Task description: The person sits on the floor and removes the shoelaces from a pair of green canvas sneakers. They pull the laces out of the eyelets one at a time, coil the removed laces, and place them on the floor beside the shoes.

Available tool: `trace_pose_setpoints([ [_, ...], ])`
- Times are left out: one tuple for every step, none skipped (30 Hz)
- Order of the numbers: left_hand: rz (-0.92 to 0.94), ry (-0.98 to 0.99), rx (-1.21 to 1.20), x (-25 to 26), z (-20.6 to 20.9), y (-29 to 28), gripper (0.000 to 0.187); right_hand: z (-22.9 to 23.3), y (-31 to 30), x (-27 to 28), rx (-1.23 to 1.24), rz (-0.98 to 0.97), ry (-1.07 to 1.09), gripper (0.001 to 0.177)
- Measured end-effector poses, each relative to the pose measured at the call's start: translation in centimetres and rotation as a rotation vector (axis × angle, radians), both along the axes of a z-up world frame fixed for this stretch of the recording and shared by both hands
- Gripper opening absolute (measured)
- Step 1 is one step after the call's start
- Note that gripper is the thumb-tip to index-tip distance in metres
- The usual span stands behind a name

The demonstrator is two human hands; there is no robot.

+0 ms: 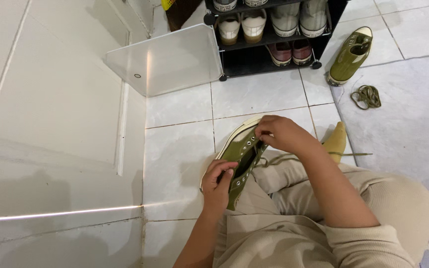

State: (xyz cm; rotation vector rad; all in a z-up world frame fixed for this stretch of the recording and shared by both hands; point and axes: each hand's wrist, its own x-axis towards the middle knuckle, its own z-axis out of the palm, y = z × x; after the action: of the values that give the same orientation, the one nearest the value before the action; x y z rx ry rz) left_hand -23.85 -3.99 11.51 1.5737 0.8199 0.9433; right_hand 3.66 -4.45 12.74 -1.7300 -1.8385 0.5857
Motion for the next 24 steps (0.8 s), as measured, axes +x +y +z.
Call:
trace_pose_setpoints([
  [-0.008, -0.003, 0.019, 0.0, 0.0, -0.1, 0.015, -0.2, -0.1, 0.3, 0.041, 0.041, 0.033, 0.011],
  [-0.001, -0.001, 0.010, 0.0, 0.0, -0.2, 0.016, -0.6, -0.1, 0.4, 0.082, 0.082, 0.067, 0.009],
  [0.006, 0.002, 0.002, 0.1, 0.0, -0.2, 0.016, -1.0, -0.2, 0.5, 0.123, 0.124, 0.101, 0.009],
  [0.014, 0.004, -0.005, 0.1, 0.0, -0.1, 0.017, -1.5, -0.1, 0.5, 0.058, 0.092, 0.173, 0.009],
  [0.017, -0.040, 0.003, 0.2, -0.1, 0.2, 0.016, -1.9, -0.1, 0.5, -0.008, 0.060, 0.245, 0.011],
  [0.023, -0.081, 0.007, 0.1, 0.0, 0.5, 0.015, -2.5, -0.2, 0.4, -0.077, 0.030, 0.320, 0.013],
  [0.028, -0.122, 0.012, 0.0, 0.0, 0.8, 0.015, -3.0, -0.4, 0.1, -0.131, -0.076, 0.518, 0.010],
  [0.023, -0.116, -0.037, -0.1, 0.0, 1.0, 0.015, -3.4, -0.4, -0.1, -0.182, -0.181, 0.715, 0.011],
  [0.017, -0.110, -0.085, -0.1, 0.1, 1.1, 0.015, -3.7, -0.4, -0.4, -0.234, -0.288, 0.910, 0.015],
  [0.012, -0.104, -0.132, -0.2, 0.3, 1.2, 0.016, -3.8, -0.4, -0.7, -0.168, -0.273, 0.905, 0.010],
  [0.006, -0.086, -0.097, -0.1, 0.4, 1.1, 0.015, -3.7, -0.4, -0.9, -0.103, -0.257, 0.900, 0.009],
  [0.000, -0.069, -0.063, 0.1, 0.5, 1.0, 0.015, -3.5, -0.5, -1.0, -0.037, -0.243, 0.894, 0.012],
  [-0.006, -0.052, -0.029, 0.2, 0.7, 0.8, 0.015, -3.1, -0.5, -1.2, 0.052, -0.235, 0.768, 0.013],
  [-0.016, -0.056, -0.028, 0.4, 0.8, 0.7, 0.015, -2.6, -0.6, -1.3, 0.140, -0.227, 0.640, 0.015],
  [-0.026, -0.061, -0.027, 0.4, 1.0, 0.6, 0.015, -1.9, -0.7, -1.4, 0.227, -0.218, 0.511, 0.018],
  [-0.037, -0.064, -0.027, 0.4, 1.1, 0.5, 0.015, -1.2, -0.8, -1.4, 0.287, -0.143, 0.338, 0.020],
  [-0.035, -0.063, -0.036, 0.4, 1.2, 0.5, 0.015, -0.4, -0.9, -1.4, 0.344, -0.067, 0.165, 0.023],
  [-0.034, -0.062, -0.043, 0.4, 1.3, 0.5, 0.015, 0.4, -0.9, -1.3, 0.399, 0.008, -0.011, 0.028],
  [-0.033, -0.061, -0.050, 0.4, 1.4, 0.6, 0.015, 1.0, -0.7, -1.4, 0.341, 0.014, -0.120, 0.026],
  [-0.032, -0.060, -0.050, 0.3, 1.4, 0.6, 0.015, 1.6, -0.5, -1.5, 0.281, 0.021, -0.228, 0.023],
  [-0.032, -0.059, -0.050, 0.3, 1.3, 0.6, 0.016, 2.1, -0.3, -1.5, 0.221, 0.028, -0.335, 0.021],
  [-0.031, -0.057, -0.050, 0.2, 1.3, 0.7, 0.016, 2.4, 0.0, -1.4, 0.204, 0.049, -0.347, 0.018],
  [-0.034, -0.053, -0.064, 0.2, 1.1, 0.8, 0.016, 2.6, 0.4, -1.2, 0.186, 0.070, -0.358, 0.015],
  [-0.037, -0.048, -0.083, 0.1, 0.9, 0.7, 0.017, 2.6, 0.6, -1.1, 0.165, 0.091, -0.368, 0.012],
])
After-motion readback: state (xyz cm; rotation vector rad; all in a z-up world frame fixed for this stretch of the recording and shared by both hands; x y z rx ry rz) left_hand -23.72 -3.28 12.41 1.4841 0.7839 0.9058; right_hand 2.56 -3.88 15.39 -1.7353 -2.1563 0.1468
